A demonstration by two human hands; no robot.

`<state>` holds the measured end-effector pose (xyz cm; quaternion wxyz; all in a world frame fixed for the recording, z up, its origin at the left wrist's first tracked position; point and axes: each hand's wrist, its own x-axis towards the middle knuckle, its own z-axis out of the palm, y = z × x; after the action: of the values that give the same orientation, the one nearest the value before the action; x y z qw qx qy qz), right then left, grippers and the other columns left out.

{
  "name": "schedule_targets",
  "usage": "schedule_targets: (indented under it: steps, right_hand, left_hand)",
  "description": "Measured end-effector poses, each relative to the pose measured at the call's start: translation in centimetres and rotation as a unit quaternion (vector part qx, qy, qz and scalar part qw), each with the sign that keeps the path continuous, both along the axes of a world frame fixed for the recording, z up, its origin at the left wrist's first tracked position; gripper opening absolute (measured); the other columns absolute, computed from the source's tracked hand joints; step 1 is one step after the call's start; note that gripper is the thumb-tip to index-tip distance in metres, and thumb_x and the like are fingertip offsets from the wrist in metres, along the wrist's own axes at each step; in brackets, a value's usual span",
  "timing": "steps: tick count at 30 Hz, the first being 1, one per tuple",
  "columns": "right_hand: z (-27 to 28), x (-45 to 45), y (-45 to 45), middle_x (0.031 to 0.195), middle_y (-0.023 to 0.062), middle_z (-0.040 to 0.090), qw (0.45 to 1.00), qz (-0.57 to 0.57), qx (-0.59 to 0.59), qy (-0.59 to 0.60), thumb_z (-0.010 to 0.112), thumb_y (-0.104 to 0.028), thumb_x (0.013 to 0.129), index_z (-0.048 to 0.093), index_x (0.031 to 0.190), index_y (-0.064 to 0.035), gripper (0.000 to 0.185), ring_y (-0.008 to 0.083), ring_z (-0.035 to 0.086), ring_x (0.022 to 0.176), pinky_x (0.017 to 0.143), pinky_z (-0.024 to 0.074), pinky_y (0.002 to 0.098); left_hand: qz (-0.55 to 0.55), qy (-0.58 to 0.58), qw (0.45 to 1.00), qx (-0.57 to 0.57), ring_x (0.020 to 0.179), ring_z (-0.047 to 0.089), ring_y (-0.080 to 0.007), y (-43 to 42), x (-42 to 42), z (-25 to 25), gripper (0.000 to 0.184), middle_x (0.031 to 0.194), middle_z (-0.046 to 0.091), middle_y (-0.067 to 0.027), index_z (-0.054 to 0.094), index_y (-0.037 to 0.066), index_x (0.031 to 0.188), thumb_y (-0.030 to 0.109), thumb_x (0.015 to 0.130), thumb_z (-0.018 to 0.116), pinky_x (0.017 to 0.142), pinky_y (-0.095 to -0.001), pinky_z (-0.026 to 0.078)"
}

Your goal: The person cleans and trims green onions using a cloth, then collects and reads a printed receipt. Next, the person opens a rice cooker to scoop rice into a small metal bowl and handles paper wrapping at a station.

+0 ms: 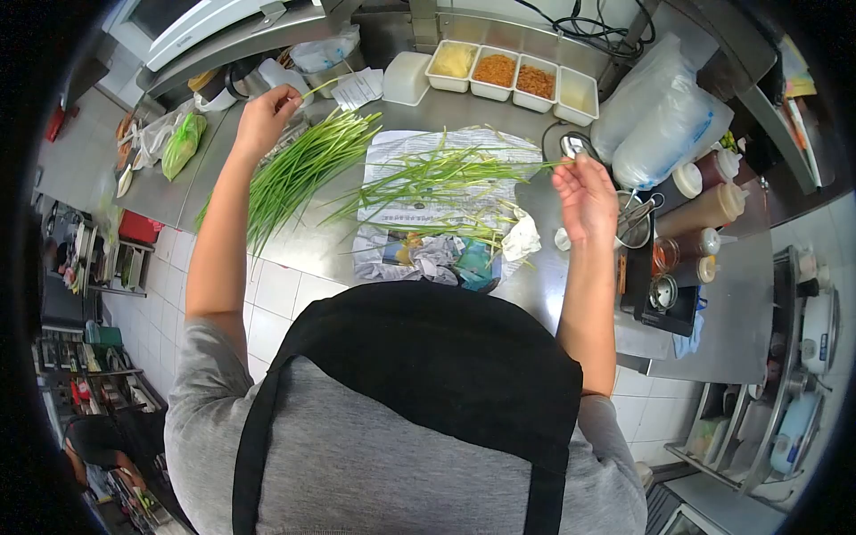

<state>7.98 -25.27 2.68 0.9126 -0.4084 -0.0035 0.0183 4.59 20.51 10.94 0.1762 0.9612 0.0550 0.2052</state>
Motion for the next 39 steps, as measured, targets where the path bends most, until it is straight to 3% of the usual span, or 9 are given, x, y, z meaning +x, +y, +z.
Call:
schedule_targets:
  steps: [3,8,11,15,21,27,30,33,39]
  right_hand:
    - [-0.3,0.1,2.2,0.082,0.0139,0.064,0.999,0.038,0.014,0.002,0.058,-0.008,0.087,0.056,0.093,-0.0004,0.010,0.0207,0.064,0.071,0.064,0.0552,0.0305]
    - [-3.1,0.3,5.3,0.084,0.0149,0.062,0.996,0.067,0.017,0.055,0.058,-0.007,0.086,0.053,0.096,0.0011,0.014,0.0233,0.064,0.071,0.066,0.0553,0.0330]
    - [-4.9,-0.2,6.4,0.085,0.0148,0.061,0.981,0.094,-0.149,0.080,0.059,-0.006,0.084,0.052,0.103,0.0053,0.023,0.0235,0.064,0.072,0.067,0.0551,0.0325]
    - [-6.4,-1.2,4.3,0.086,0.0125,0.061,0.783,-0.082,-0.601,-0.137,0.065,-0.005,0.075,0.057,0.108,0.0019,0.035,0.0180,0.059,0.064,0.060,0.0490,0.0283]
    - [-4.2,-3.6,1.3,0.082,0.0089,0.061,0.792,-0.029,-0.595,-0.132,0.069,-0.010,0.071,0.064,0.097,-0.0059,0.027,0.0181,0.057,0.068,0.062,0.0469,0.0311]
    - [-1.4,-6.5,1.0,0.103,0.0130,0.055,0.547,-0.060,-0.810,-0.205,0.069,-0.004,0.065,0.063,0.096,-0.0066,0.032,0.0293,0.055,0.089,0.079,0.0452,0.0352]
    - [-3.5,-6.8,-0.2,0.111,0.0155,0.050,0.576,-0.041,-0.791,-0.202,0.069,-0.002,0.063,0.062,0.095,-0.0054,0.033,0.0326,0.054,0.093,0.082,0.0448,0.0358]
    - [-6.8,-6.0,-2.3,0.105,0.0163,0.053,0.644,-0.060,-0.742,-0.178,0.069,0.000,0.062,0.062,0.092,-0.0029,0.031,0.0335,0.055,0.092,0.081,0.0453,0.0380]
    - [-2.6,-6.4,-1.5,0.089,0.0147,0.059,0.703,-0.085,-0.678,-0.197,0.068,0.000,0.066,0.061,0.083,0.0006,0.019,0.0322,0.059,0.083,0.077,0.0459,0.0363]
  left_hand:
    - [0.033,0.074,0.995,0.052,0.081,0.062,-0.0297,4.2,2.3,-3.6,0.019,0.086,0.065,-0.0120,0.064,0.013,0.097,0.025,0.082,0.060,0.072,-0.0402,0.048]
    - [0.015,-0.026,0.988,0.151,0.102,0.055,-0.0314,1.7,3.9,-8.1,0.022,0.108,0.060,-0.0104,0.065,0.014,0.099,0.020,0.078,0.063,0.083,-0.0398,0.046]
    - [-0.095,-0.009,0.990,0.106,0.099,0.057,-0.0310,-3.2,5.3,-9.6,0.023,0.103,0.062,-0.0099,0.065,0.014,0.096,0.021,0.074,0.066,0.082,-0.0409,0.047]
    - [-0.171,0.240,0.950,0.103,0.083,0.062,-0.0299,-10.1,4.2,-9.1,0.017,0.084,0.066,-0.0101,0.064,0.011,0.081,0.025,0.072,0.068,0.074,-0.0425,0.049]
    - [-0.153,0.212,0.961,0.084,0.073,0.062,-0.0290,-10.9,3.4,-12.0,0.016,0.076,0.064,-0.0097,0.060,0.011,0.077,0.025,0.072,0.067,0.064,-0.0415,0.048]
    - [-0.165,0.191,0.963,0.096,0.078,0.063,-0.0299,-10.5,2.7,-11.0,0.008,0.082,0.065,-0.0110,0.062,0.012,0.077,0.019,0.076,0.060,0.066,-0.0425,0.049]
    - [-0.152,0.138,0.976,0.075,0.074,0.061,-0.0288,-10.5,2.2,-15.1,0.008,0.077,0.062,-0.0092,0.059,0.012,0.077,0.017,0.073,0.064,0.063,-0.0406,0.048]
    - [-0.142,0.048,0.977,0.154,0.075,0.060,-0.0280,-10.7,1.9,-12.5,0.011,0.076,0.060,-0.0086,0.058,0.010,0.077,0.016,0.073,0.065,0.063,-0.0399,0.048]
    - [-0.205,-0.084,0.945,0.242,0.079,0.060,-0.0273,-12.3,0.4,-3.8,0.011,0.079,0.061,-0.0083,0.061,0.009,0.080,0.005,0.071,0.056,0.066,-0.0394,0.049]
